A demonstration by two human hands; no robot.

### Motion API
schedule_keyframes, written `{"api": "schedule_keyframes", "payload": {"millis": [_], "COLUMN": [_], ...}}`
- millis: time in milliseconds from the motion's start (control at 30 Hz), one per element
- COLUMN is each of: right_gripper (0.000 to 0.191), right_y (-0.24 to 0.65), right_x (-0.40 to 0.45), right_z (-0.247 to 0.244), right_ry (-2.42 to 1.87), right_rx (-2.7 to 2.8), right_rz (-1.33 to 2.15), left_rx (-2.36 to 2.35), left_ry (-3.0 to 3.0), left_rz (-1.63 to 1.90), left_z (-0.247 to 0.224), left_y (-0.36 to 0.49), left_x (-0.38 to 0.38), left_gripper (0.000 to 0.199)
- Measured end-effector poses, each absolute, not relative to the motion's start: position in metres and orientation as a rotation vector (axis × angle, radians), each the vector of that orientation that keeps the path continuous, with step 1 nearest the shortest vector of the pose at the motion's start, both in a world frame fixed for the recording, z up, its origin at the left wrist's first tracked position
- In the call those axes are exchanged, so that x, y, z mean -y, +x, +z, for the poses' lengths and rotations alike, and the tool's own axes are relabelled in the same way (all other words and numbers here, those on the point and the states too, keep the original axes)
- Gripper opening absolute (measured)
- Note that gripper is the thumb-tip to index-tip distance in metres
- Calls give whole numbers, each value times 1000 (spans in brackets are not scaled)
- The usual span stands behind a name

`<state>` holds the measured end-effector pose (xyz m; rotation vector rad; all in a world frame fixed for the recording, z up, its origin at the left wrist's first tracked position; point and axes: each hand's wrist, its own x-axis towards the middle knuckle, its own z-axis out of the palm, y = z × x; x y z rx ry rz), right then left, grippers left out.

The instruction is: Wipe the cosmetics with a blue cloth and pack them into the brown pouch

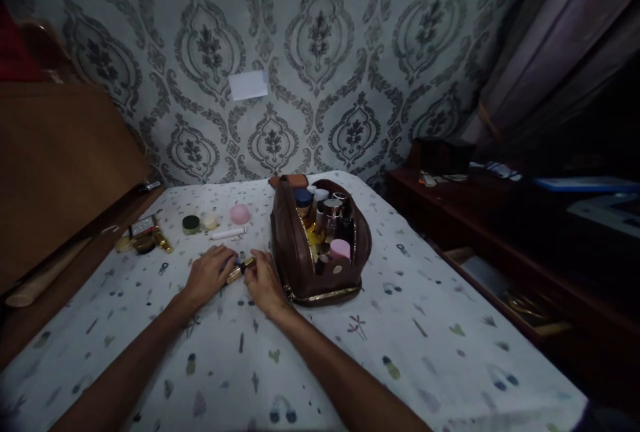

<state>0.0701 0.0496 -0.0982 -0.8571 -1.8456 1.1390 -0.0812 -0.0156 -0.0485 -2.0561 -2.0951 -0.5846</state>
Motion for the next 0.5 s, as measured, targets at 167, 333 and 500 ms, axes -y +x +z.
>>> {"api": "schedule_keyframes", "payload": {"millis": [167,333,500], "right_gripper": [44,26,21], "right_y": [71,74,76], "right_x": [-59,-56,-47], "right_z": [-106,-103,-91], "right_ry": [-844,-799,-729], "right_rx": [1798,1747,1667], "right_rz": [1237,1365,1521], "left_rx": [2058,2008,1845], "left_ry": [-2153,-2191,-2282], "left_rz": [-536,-854,-965], "left_z": [-52,-54,-46], "left_y": [-80,-85,-75], "left_x": [18,20,27], "left_gripper": [27,27,30]}}
